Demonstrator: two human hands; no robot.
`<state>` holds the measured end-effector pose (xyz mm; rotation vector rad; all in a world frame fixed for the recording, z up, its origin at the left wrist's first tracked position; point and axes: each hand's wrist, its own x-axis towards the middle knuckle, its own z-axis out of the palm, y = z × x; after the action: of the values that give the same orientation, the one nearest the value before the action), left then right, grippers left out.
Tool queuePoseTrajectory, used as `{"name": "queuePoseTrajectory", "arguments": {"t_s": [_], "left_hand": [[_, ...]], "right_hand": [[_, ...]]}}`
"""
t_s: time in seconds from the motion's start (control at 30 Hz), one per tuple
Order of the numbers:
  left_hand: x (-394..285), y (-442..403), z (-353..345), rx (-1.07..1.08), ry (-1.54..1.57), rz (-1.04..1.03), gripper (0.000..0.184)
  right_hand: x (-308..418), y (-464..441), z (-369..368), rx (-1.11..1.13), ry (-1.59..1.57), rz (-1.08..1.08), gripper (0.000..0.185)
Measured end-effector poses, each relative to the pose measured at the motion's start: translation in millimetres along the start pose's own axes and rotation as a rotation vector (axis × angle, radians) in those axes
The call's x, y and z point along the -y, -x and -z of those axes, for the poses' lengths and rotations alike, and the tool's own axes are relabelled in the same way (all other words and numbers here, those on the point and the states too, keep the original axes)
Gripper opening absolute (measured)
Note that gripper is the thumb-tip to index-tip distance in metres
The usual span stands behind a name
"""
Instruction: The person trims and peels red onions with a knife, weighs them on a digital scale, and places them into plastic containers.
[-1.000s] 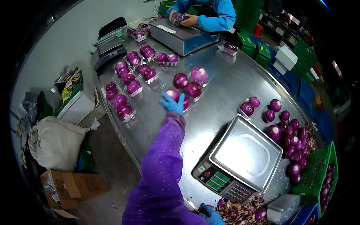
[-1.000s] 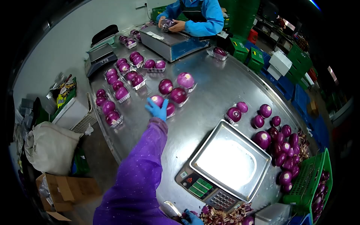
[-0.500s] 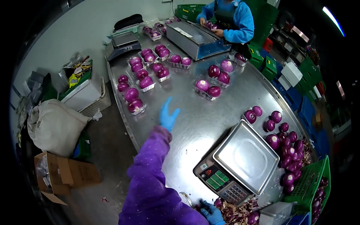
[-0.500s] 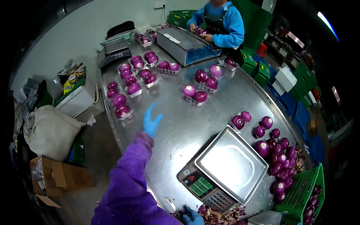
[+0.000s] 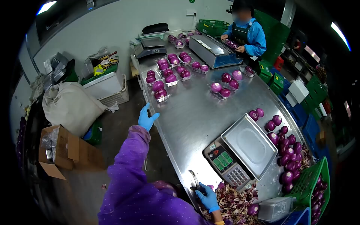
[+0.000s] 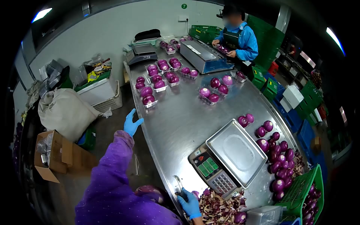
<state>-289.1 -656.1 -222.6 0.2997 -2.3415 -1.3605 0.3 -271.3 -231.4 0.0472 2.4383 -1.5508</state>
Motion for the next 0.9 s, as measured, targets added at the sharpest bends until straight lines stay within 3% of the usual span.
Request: {"name": "queuePoseTrajectory", "arguments": {"t_s": [0.03,0.13,0.37,0.43,0.5,0.57,0.63,0.8,0.9], "left_hand": [[4,1,12,0.017,-0.007,0.017,0.084],[11,-14,34,0.005,-0.005,0.028,0.086],[60,-145,22,0.001,-0.006,0.057,0.089],[67,-200,18,0.023,-0.125,0.009,0.089],[83,-267,2,0.036,-0.166,-0.041,0.09],[103,-323,-10,0.099,-0.31,-0.106,0.092],[121,-366,-17,0.176,-0.537,-0.09,0.096],[167,-424,-33,0.405,-0.638,-0.13,0.093],[154,-411,-36,0.343,-0.6,-0.182,0.09]], "right_hand": [[-4,-2,-9,-0.011,-0.003,0.079,0.052],[10,-4,-19,0.05,-0.069,0.035,0.054],[29,-44,-60,0.008,-0.342,-0.211,0.051],[53,-91,-68,0.041,-0.27,-0.213,0.052],[69,-157,-86,0.045,-0.518,-0.249,0.053],[98,-234,-99,0.014,-0.515,-0.287,0.054],[141,-302,-107,0.074,-0.744,-0.34,0.062],[177,-451,-154,0.247,-0.807,-0.423,0.072],[188,-491,-182,0.199,-0.856,-0.421,0.086]]}}
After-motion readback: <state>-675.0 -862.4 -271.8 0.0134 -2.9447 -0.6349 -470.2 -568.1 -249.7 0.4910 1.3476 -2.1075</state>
